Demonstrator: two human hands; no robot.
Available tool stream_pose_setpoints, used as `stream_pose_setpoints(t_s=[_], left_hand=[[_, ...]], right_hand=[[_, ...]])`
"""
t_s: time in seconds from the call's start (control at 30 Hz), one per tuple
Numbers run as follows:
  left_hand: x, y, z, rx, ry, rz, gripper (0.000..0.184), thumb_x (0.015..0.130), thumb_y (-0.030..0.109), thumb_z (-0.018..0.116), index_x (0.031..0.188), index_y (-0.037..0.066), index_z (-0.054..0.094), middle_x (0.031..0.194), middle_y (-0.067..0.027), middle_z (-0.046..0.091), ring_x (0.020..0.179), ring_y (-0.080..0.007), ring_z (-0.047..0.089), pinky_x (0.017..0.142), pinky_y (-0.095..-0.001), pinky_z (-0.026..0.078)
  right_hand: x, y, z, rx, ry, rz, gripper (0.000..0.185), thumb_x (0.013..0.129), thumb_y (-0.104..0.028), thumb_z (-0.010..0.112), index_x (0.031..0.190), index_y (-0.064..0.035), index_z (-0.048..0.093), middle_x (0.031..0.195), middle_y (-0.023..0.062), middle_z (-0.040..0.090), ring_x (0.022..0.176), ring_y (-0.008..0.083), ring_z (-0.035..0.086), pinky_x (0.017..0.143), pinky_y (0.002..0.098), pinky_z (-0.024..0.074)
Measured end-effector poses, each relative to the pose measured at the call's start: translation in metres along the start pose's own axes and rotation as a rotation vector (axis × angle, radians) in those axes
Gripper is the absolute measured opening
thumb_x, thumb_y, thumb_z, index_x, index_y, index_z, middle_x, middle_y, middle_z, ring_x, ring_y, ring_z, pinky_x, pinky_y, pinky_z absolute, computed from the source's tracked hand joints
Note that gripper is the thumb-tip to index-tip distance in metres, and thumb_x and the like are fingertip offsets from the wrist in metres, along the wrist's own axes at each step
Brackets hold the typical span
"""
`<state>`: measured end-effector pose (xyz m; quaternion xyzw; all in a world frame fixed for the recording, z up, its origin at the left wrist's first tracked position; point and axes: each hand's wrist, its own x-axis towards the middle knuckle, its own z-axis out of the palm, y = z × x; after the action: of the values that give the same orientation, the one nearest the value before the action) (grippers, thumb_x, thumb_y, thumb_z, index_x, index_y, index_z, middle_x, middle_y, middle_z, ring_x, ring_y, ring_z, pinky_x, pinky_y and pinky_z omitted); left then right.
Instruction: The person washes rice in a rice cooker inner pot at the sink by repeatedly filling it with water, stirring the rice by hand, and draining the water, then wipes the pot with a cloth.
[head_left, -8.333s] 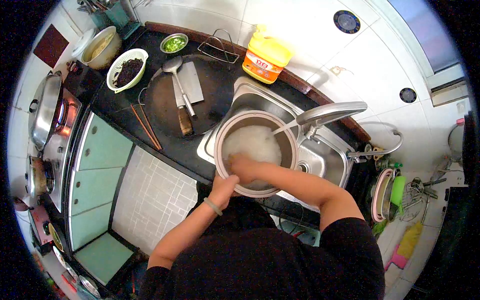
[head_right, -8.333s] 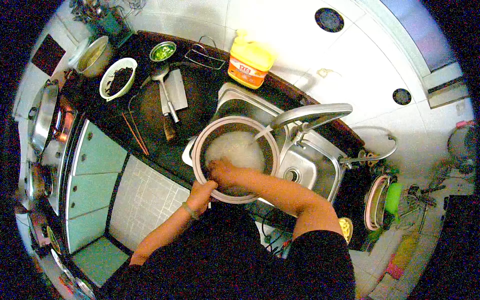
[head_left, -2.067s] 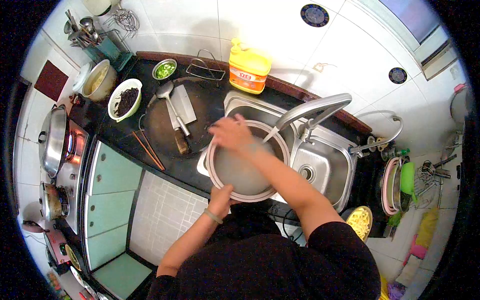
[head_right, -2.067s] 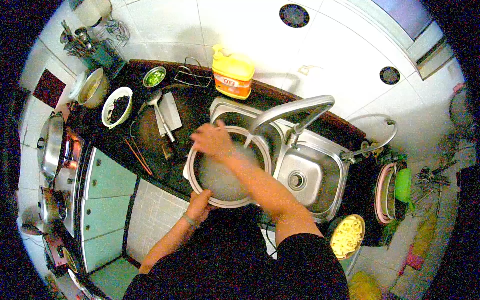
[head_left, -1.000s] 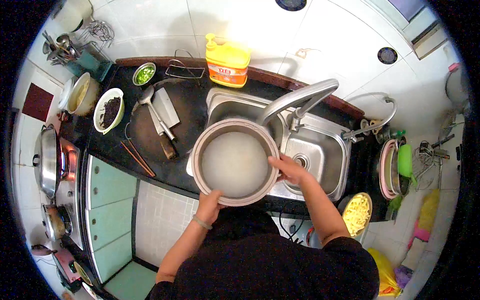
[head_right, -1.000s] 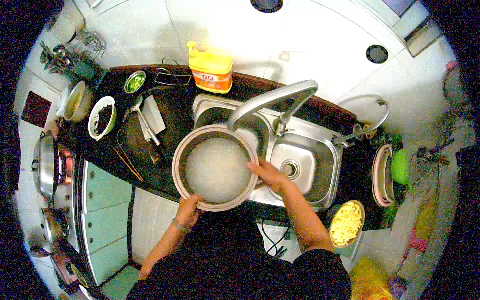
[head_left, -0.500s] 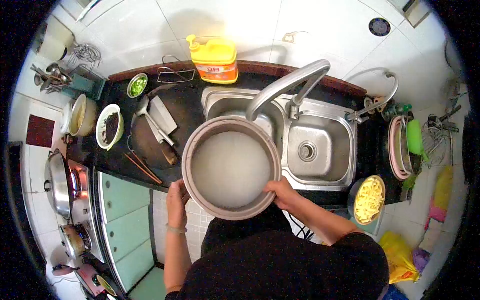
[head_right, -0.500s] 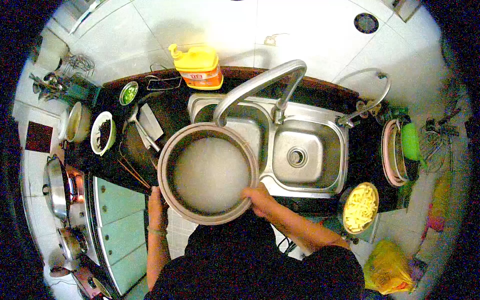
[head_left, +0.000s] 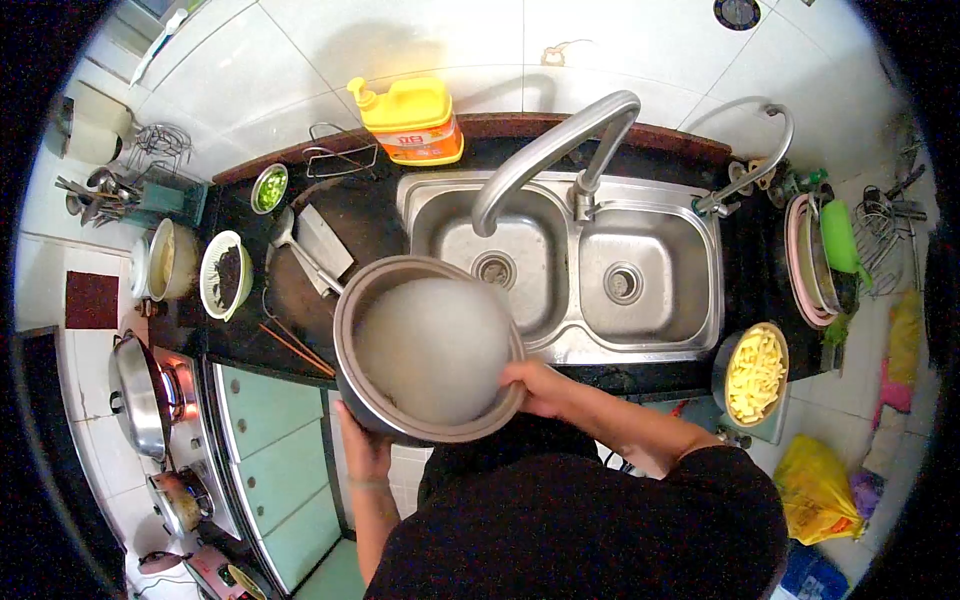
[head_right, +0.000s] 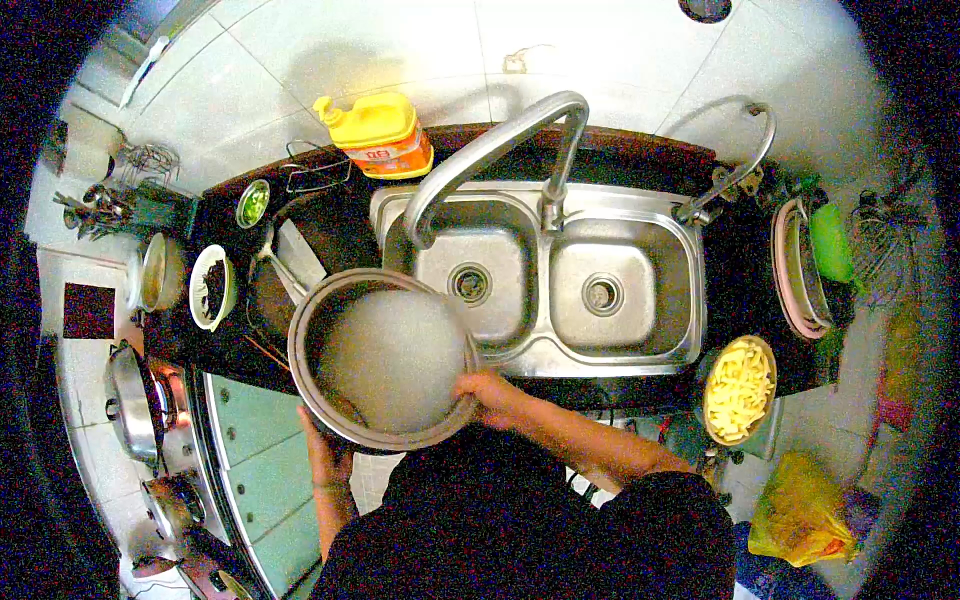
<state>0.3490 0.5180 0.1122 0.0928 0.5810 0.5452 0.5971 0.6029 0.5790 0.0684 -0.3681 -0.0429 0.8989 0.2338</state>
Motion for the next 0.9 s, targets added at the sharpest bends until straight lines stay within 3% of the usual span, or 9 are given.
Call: stream_pose_setpoints(t_s=[0.3,0.87,0.9], left_hand=[[-0.01,0.001,-0.018,-0.055,0.038,0.085,0.055,0.086,0.048,0.029,0.121,0.006,0.035,0.121,-0.0088,0.041,0.111,-0.0224,0.039,0.093,-0.0357,0.031],[-0.037,0.024,0.009,0.04,0.109,0.159,0.055,0.087,0.047,0.028,0.119,0.004,0.036,0.119,-0.0092,0.043,0.108,-0.021,0.041,0.092,-0.0359,0.032],[-0.038,0.024,0.011,0.048,0.114,0.17,0.055,0.087,0.047,0.029,0.119,0.003,0.036,0.12,-0.0093,0.043,0.108,-0.0212,0.041,0.092,-0.0361,0.031]], right_hand=[[0.011,0.012,0.0,0.0,-0.092,0.1,0.052,0.067,-0.006,0.05,0.116,-0.0003,0.035,0.101,0.0127,0.051,0.092,0.0253,0.052,0.081,0.0411,0.0427],[0.015,0.011,0.005,0.022,-0.199,0.16,0.057,0.068,-0.005,0.051,0.12,0.0001,0.029,0.106,0.0137,0.048,0.096,0.0267,0.05,0.084,0.0413,0.0411],[0.017,0.014,0.004,0.029,-0.189,0.108,0.044,0.067,-0.008,0.051,0.109,-0.0007,0.039,0.093,0.0117,0.052,0.084,0.0247,0.054,0.075,0.0402,0.0448]])
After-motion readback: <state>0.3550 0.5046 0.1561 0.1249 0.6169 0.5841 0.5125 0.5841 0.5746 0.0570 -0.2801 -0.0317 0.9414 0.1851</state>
